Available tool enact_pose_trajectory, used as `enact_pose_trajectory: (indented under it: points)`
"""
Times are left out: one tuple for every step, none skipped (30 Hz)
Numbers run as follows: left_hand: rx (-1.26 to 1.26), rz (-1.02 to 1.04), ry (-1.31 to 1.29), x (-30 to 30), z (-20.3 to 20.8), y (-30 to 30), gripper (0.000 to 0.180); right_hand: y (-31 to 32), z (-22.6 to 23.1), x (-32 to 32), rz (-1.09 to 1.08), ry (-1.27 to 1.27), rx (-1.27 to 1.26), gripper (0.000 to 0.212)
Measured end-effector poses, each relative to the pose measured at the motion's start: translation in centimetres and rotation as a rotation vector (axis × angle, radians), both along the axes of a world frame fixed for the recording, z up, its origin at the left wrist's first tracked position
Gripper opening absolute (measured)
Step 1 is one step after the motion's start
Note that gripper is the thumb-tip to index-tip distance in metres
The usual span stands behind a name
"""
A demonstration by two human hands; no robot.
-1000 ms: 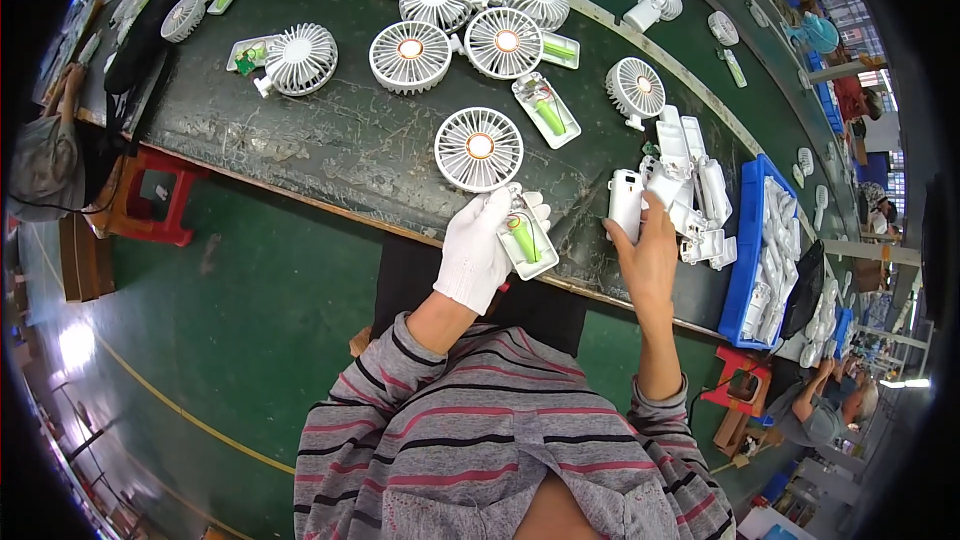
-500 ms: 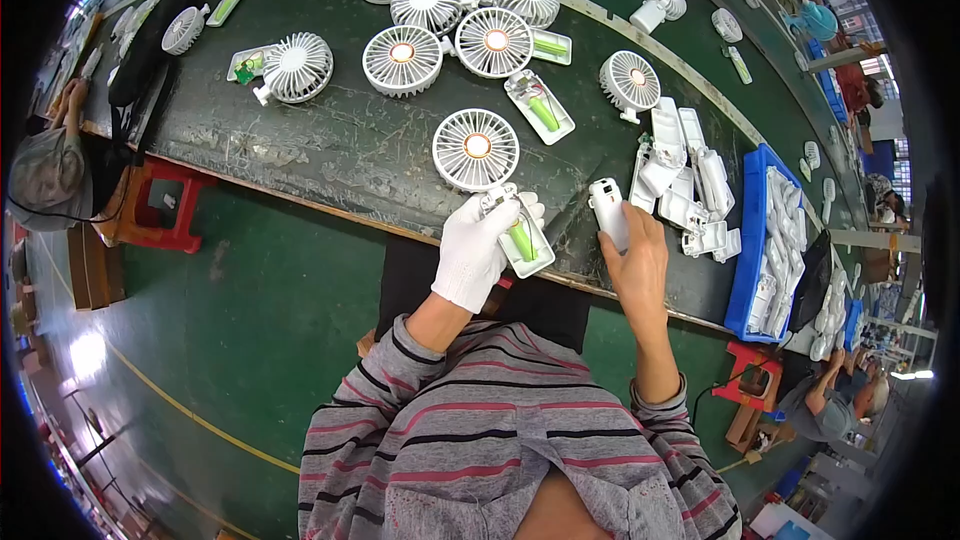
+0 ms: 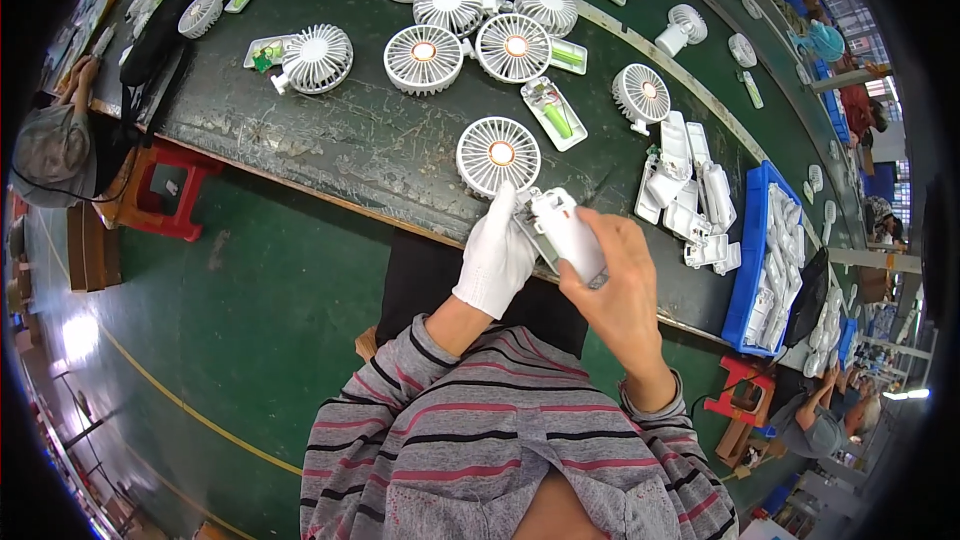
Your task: The person assembles portable fans by positioning circuit boards and batteries into handle casings, attaching fan heads, snapping handle covers on by hand, and placing the assembled units on the conveyor belt and work table.
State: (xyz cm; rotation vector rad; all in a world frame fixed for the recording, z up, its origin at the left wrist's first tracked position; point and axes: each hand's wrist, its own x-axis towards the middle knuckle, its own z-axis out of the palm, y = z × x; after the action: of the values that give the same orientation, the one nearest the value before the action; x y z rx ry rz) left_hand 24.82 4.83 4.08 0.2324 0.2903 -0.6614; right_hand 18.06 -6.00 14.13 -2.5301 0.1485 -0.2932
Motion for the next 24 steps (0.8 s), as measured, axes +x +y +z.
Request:
enact_pose_trajectory:
  points:
    - [-0.011, -0.004, 0.003, -0.1, 0.0, 0.0, 0.038, 0.3, -0.4, 0.3, 0.011, 0.008, -0.066, 0.051]
    - [-0.004, -0.012, -0.029, -0.1, -0.1, -0.2, 0.040, 0.4, -0.7, 0.6, 0.023, 0.016, -0.131, 0.051]
    - [-0.006, -0.006, -0.028, -0.1, -0.1, -0.3, 0.040, 0.4, -1.1, 0.7, 0.035, 0.012, -0.173, 0.051]
    - [0.011, 0.005, -0.027, -0.2, -0.2, -0.2, 0.038, 0.5, -1.4, 0.8, 0.042, 0.013, -0.173, 0.051]
    - [0.028, 0.015, -0.027, -0.3, -0.4, -0.2, 0.037, 0.7, -1.6, 0.9, 0.065, 0.020, -0.176, 0.051]
    - [0.009, 0.020, -0.004, -0.4, -0.6, -0.2, 0.032, 0.8, -1.8, 0.9, 0.087, 0.027, -0.178, 0.051]
    - [0.009, 0.024, -0.001, -0.4, -0.4, 0.0, 0.032, 0.8, -2.0, 0.8, 0.090, 0.029, -0.178, 0.051]
    - [0.077, -0.012, -0.027, -0.4, -0.1, 0.1, 0.029, 0.8, -2.3, 0.6, 0.108, 0.055, -0.183, 0.052]
    - [0.146, -0.049, -0.053, -0.4, 0.1, 0.2, 0.026, 0.8, -2.4, 0.3, 0.125, 0.081, -0.189, 0.052]
    - [0.145, -0.049, -0.050, -0.6, 0.0, 0.1, 0.026, 0.9, -2.6, 0.1, 0.125, 0.084, -0.190, 0.052]
    - [0.230, -0.054, -0.099, -0.8, 0.0, -0.1, 0.025, 1.1, -2.7, -0.2, 0.132, 0.085, -0.219, 0.053]
    - [0.315, -0.061, -0.148, -1.0, 0.0, -0.3, 0.024, 1.2, -2.8, -0.4, 0.138, 0.087, -0.249, 0.054]
    - [0.314, -0.063, -0.145, -1.0, -0.2, -0.4, 0.024, 1.4, -3.0, -0.5, 0.136, 0.090, -0.250, 0.054]
    - [0.348, -0.055, -0.155, -1.1, -0.4, -0.5, 0.026, 1.5, -3.3, -0.7, 0.121, 0.055, -0.275, 0.055]
    - [0.381, -0.048, -0.165, -1.2, -0.5, -0.6, 0.028, 1.6, -3.5, -0.7, 0.106, 0.019, -0.300, 0.055]
    - [0.381, -0.050, -0.163, -1.2, -0.5, -0.6, 0.028, 1.6, -3.7, -0.8, 0.104, 0.022, -0.300, 0.055]
    - [0.396, -0.053, -0.176, -1.2, -0.4, -0.7, 0.028, 1.6, -3.9, -0.8, 0.096, 0.005, -0.305, 0.056]
    - [0.412, -0.056, -0.190, -1.2, -0.3, -0.7, 0.028, 1.6, -4.0, -0.9, 0.087, -0.013, -0.309, 0.058]
    - [0.413, -0.059, -0.191, -1.2, -0.2, -0.6, 0.028, 1.6, -4.0, -0.9, 0.084, -0.013, -0.308, 0.058]
    - [0.439, -0.062, -0.218, -1.1, -0.1, -0.5, 0.029, 1.6, -4.0, -0.9, 0.069, -0.017, -0.275, 0.057]
    - [0.465, -0.065, -0.246, -1.1, 0.1, -0.3, 0.029, 1.6, -3.9, -1.0, 0.054, -0.021, -0.242, 0.057]
    - [0.462, -0.071, -0.252, -1.0, 0.5, -0.1, 0.029, 1.5, -3.6, -1.1, 0.045, -0.025, -0.245, 0.057]
    - [0.420, -0.096, -0.248, -1.0, 0.9, 0.2, 0.031, 1.4, -3.3, -1.3, -0.041, 0.065, -0.120, 0.057]
    - [0.380, -0.121, -0.243, -1.0, 1.3, 0.4, 0.032, 1.4, -3.1, -1.4, -0.128, 0.152, 0.008, 0.056]
